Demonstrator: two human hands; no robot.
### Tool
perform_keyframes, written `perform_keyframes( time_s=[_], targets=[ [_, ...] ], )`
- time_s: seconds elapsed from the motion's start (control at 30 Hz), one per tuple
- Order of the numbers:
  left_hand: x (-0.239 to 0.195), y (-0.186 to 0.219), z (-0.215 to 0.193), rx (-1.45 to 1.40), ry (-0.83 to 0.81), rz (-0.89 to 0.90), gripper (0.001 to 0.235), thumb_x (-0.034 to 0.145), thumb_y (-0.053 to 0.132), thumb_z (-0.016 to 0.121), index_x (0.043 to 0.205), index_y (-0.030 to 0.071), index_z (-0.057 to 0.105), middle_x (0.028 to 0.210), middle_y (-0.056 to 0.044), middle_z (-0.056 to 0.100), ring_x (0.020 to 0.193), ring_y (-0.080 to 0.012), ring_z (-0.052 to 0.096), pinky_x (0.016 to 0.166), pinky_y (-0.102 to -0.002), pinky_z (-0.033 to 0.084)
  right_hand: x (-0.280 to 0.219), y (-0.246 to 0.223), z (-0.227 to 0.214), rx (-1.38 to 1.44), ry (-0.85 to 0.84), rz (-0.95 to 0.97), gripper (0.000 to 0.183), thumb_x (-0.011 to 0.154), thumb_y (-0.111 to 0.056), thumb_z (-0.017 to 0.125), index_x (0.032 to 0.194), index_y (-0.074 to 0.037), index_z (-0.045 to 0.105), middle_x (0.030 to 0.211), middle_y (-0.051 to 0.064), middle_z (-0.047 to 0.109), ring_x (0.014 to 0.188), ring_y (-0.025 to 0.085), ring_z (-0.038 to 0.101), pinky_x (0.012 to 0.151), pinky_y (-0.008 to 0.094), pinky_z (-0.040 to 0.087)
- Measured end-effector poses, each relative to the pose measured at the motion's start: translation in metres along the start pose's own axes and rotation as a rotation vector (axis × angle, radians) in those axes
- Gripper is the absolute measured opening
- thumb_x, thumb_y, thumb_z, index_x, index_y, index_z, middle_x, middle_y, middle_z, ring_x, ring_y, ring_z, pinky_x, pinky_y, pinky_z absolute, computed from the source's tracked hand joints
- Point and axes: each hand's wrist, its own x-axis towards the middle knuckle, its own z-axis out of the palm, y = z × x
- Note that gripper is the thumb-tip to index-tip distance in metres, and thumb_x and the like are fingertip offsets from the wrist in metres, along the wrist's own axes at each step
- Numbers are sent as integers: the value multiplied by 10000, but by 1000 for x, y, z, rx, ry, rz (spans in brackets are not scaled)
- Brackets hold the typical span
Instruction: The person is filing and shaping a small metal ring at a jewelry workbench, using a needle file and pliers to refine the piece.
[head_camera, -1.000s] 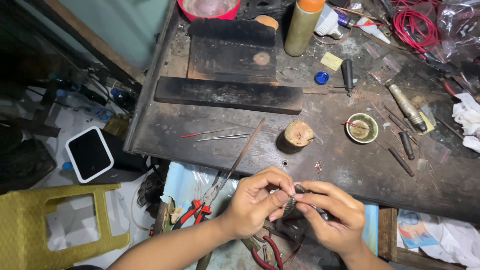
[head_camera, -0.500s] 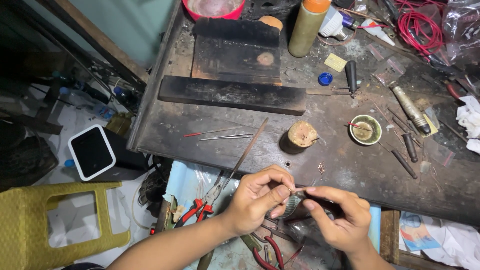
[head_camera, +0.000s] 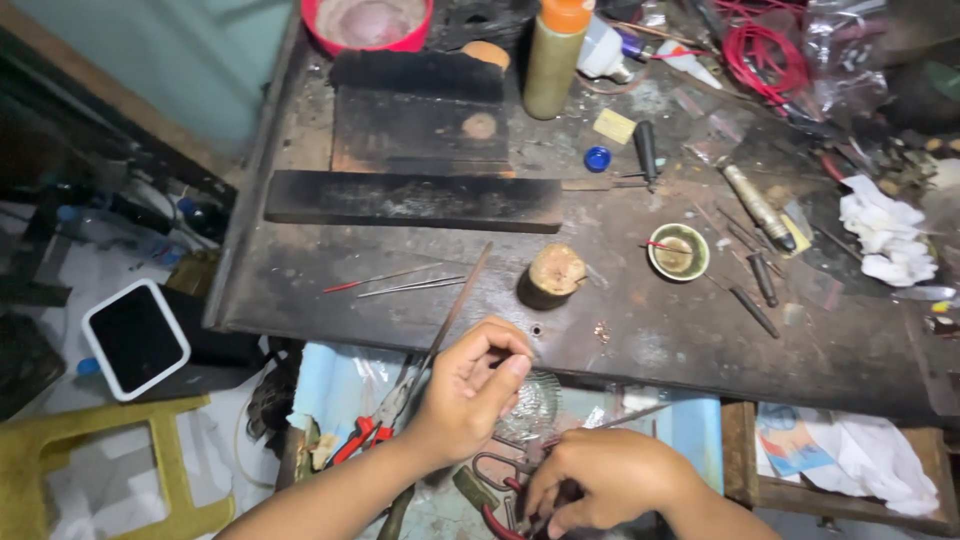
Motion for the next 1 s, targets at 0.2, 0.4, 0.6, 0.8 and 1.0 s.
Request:
perform_keyframes(
  time_s=[0.2, 0.4, 0.6, 0.8, 1.0],
  targets=[
    [7, 19, 1, 528, -57, 264, 101, 989, 46, 555, 970, -18, 631, 940, -117, 593, 805, -151, 579, 555, -187, 468, -15, 5, -8, 144, 600, -485, 150, 966, -236, 700, 858, -174, 783, 728, -32, 772, 616, 128, 718, 619, 261, 540],
    [11, 14, -1, 760, -214, 581, 65, 984, -58, 547, 1026, -94, 581, 932, -202, 584, 801, -304, 620, 662, -335, 508, -3, 20, -4, 513, 1274, -536, 122, 866, -14, 760, 979, 18, 727, 967, 162, 753, 867, 233, 803, 786, 268, 703],
    [9, 5, -2, 934, -226, 712, 120, 1005, 8, 579, 1039, -105, 603, 965, -224, 623, 811, -336, 679, 699, -380, 595, 0, 20, -3, 336, 1344, -398, 70, 849, -113, 810, 905, -84, 778, 862, 36, 811, 758, 124, 759, 700, 232, 601],
    [9, 10, 1, 982, -261, 818, 110, 988, -48, 565, 1022, -123, 638, 984, -228, 659, 846, -324, 697, 736, -365, 624, 2, 23, 0, 409, 1313, -425, 125, 828, -111, 834, 925, -61, 773, 885, 63, 809, 780, 147, 796, 755, 238, 671],
    [12, 11, 1, 967, -304, 851, 143, 984, -102, 512, 1021, -129, 648, 973, -228, 642, 741, -335, 650, 677, -386, 580, -1, 24, -4, 439, 1246, -459, 145, 823, -92, 840, 930, -49, 753, 867, 65, 795, 756, 145, 791, 743, 237, 663]
  ],
)
